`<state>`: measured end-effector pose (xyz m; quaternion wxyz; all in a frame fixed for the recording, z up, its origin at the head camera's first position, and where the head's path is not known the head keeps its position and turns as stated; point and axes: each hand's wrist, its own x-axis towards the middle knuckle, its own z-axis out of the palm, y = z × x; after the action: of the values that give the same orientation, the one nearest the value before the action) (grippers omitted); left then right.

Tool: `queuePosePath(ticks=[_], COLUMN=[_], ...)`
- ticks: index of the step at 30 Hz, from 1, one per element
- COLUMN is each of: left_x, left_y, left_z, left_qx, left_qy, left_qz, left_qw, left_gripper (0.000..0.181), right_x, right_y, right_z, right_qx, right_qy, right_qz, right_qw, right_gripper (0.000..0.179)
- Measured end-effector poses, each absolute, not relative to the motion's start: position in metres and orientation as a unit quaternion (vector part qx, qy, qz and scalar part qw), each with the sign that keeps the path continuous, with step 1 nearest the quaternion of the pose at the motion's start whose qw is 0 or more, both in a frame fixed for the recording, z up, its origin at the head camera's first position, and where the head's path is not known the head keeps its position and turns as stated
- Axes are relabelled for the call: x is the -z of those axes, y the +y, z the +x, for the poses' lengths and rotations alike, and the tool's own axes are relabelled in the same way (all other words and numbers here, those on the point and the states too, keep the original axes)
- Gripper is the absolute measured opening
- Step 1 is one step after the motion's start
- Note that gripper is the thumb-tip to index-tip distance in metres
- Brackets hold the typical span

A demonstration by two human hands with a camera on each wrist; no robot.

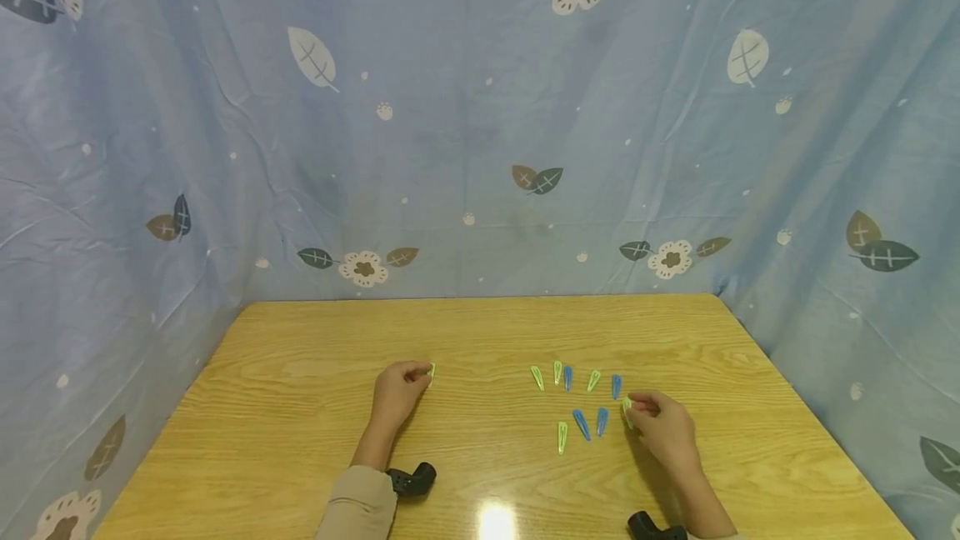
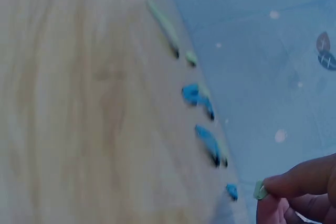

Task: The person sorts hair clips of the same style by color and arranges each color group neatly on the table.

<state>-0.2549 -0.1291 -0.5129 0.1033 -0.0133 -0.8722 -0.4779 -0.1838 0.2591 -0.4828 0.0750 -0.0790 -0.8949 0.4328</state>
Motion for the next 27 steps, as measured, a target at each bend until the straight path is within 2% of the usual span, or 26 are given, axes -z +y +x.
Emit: queuePosePath(ticks=[11,27], left_x=[0.514,0.52], left_y=[-0.128,-0.128], left_z=[-0.253,-0.252], left_qx=[0.463,0.451], left_qy=[-0.879,-0.884], left_qz=[-0.012,-0.012], left_qw=[0.116,0.121], left_gripper=[0.016,0.016], right_x=[0.473,0.47], right_y=[0.22,0.135], right_z=[-0.194,-0.22], right_qx=[-0.572,-0.676], right_qy=[-0.819,-0.736], right_qz=[-0.037,0.02], right_qw=[0.023,0.003], right_gripper=[0.032,0.028])
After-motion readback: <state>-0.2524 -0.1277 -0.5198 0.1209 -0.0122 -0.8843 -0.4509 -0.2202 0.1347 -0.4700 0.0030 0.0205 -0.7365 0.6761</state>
